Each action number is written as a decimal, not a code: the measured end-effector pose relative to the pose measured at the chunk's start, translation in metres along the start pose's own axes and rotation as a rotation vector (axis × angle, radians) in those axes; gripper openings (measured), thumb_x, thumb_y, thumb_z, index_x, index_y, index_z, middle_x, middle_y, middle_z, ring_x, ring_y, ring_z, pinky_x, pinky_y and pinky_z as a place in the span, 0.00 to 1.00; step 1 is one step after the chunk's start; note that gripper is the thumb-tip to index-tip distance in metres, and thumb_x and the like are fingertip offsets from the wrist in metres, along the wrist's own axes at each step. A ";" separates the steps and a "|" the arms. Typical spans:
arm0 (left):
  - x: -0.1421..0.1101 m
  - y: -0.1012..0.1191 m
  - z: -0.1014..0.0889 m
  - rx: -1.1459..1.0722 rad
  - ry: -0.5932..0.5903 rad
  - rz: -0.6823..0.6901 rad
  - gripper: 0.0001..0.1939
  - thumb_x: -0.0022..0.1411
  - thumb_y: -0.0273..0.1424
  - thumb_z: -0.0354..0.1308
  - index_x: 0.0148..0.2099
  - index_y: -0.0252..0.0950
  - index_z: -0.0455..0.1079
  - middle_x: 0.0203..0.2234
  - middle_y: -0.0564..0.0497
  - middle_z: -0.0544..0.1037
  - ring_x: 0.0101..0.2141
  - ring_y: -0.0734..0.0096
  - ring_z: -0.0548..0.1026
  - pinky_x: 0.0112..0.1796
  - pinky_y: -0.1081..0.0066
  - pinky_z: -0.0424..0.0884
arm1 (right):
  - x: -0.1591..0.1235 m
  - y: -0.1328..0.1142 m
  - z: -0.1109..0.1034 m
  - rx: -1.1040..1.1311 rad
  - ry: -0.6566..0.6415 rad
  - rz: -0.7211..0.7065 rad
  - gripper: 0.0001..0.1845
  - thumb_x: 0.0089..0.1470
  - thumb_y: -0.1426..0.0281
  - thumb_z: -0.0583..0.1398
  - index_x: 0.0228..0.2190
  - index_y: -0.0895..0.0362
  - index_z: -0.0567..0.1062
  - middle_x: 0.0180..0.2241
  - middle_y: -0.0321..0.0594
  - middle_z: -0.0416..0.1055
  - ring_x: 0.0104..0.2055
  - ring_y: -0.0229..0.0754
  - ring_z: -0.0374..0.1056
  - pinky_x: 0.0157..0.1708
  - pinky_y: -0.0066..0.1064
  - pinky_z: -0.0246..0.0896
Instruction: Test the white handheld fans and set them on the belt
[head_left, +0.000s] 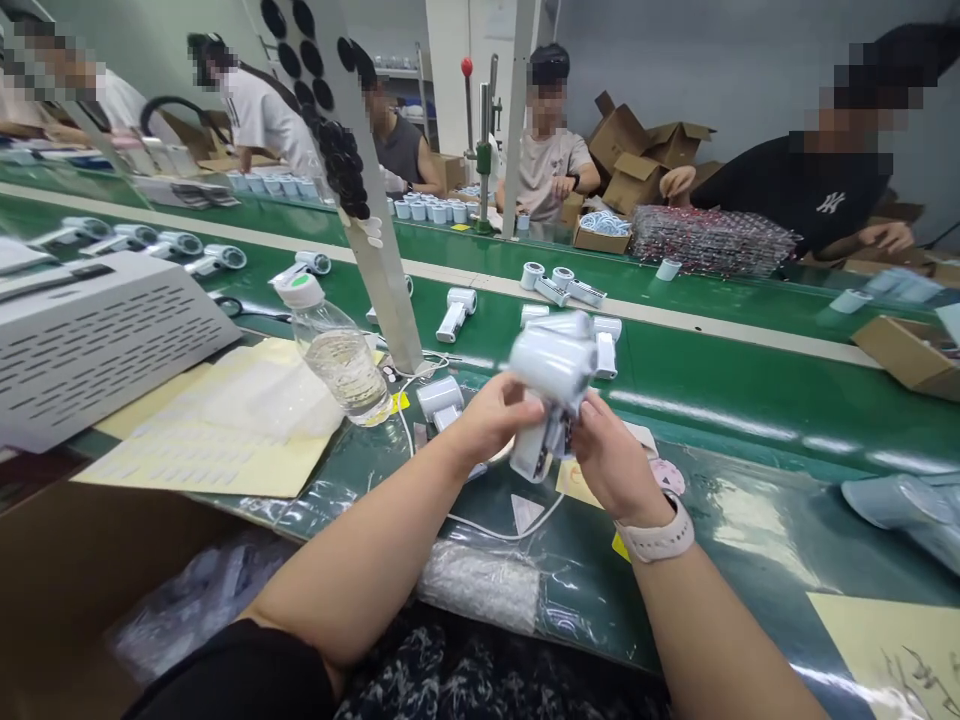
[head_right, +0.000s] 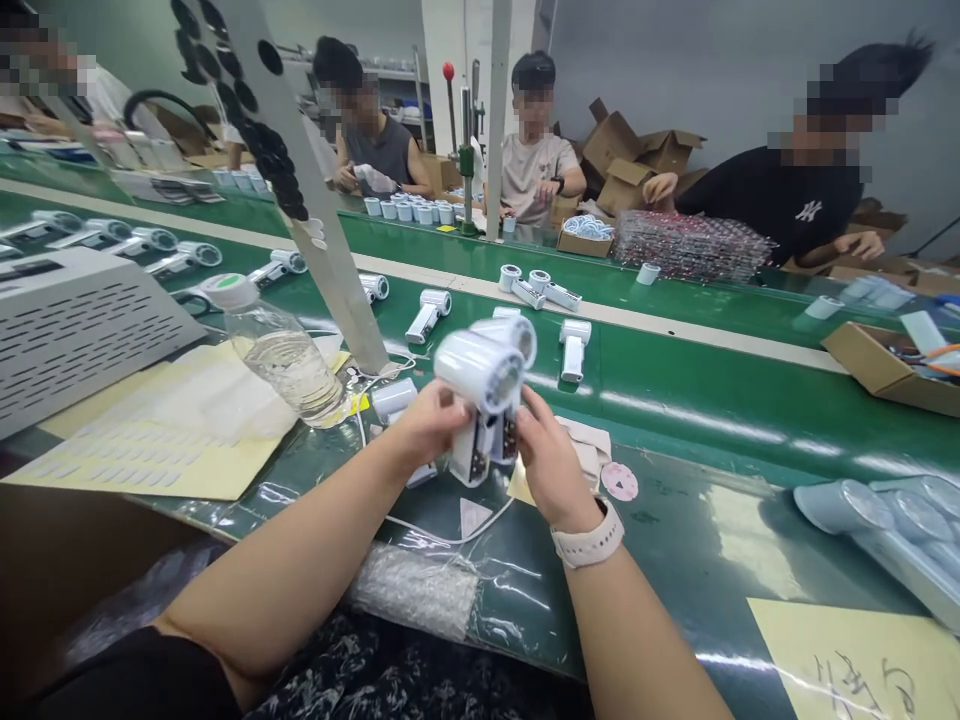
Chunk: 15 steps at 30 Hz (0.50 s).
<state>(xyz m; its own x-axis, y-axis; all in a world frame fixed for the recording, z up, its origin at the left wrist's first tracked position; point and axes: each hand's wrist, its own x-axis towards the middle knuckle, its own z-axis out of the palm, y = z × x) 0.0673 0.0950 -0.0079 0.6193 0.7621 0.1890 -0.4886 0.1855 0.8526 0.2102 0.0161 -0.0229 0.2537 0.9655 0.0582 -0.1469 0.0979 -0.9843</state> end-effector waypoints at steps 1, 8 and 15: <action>0.000 -0.003 0.001 0.058 -0.032 0.001 0.31 0.37 0.47 0.78 0.40 0.34 0.78 0.35 0.44 0.82 0.43 0.55 0.79 0.42 0.64 0.72 | 0.000 -0.003 -0.003 0.017 -0.030 0.014 0.25 0.51 0.50 0.66 0.46 0.50 0.75 0.46 0.44 0.77 0.49 0.52 0.71 0.47 0.44 0.66; 0.011 -0.005 -0.004 -0.102 0.265 -0.096 0.25 0.54 0.52 0.68 0.42 0.36 0.70 0.32 0.50 0.78 0.33 0.66 0.77 0.37 0.64 0.73 | 0.000 -0.019 -0.025 -0.057 0.194 -0.052 0.27 0.40 0.61 0.75 0.41 0.49 0.72 0.37 0.38 0.75 0.37 0.47 0.73 0.39 0.43 0.69; 0.002 -0.009 0.012 -0.049 0.206 -0.148 0.25 0.51 0.41 0.70 0.44 0.38 0.63 0.28 0.57 0.72 0.23 0.77 0.71 0.25 0.72 0.69 | 0.004 -0.006 -0.017 0.048 0.230 0.035 0.23 0.45 0.60 0.73 0.37 0.51 0.69 0.32 0.35 0.72 0.29 0.41 0.71 0.31 0.38 0.69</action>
<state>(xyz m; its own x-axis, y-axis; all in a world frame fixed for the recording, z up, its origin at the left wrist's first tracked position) 0.0807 0.0874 -0.0092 0.5502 0.8339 -0.0440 -0.4339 0.3305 0.8382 0.2282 0.0153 -0.0191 0.4577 0.8889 -0.0209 -0.2036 0.0820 -0.9756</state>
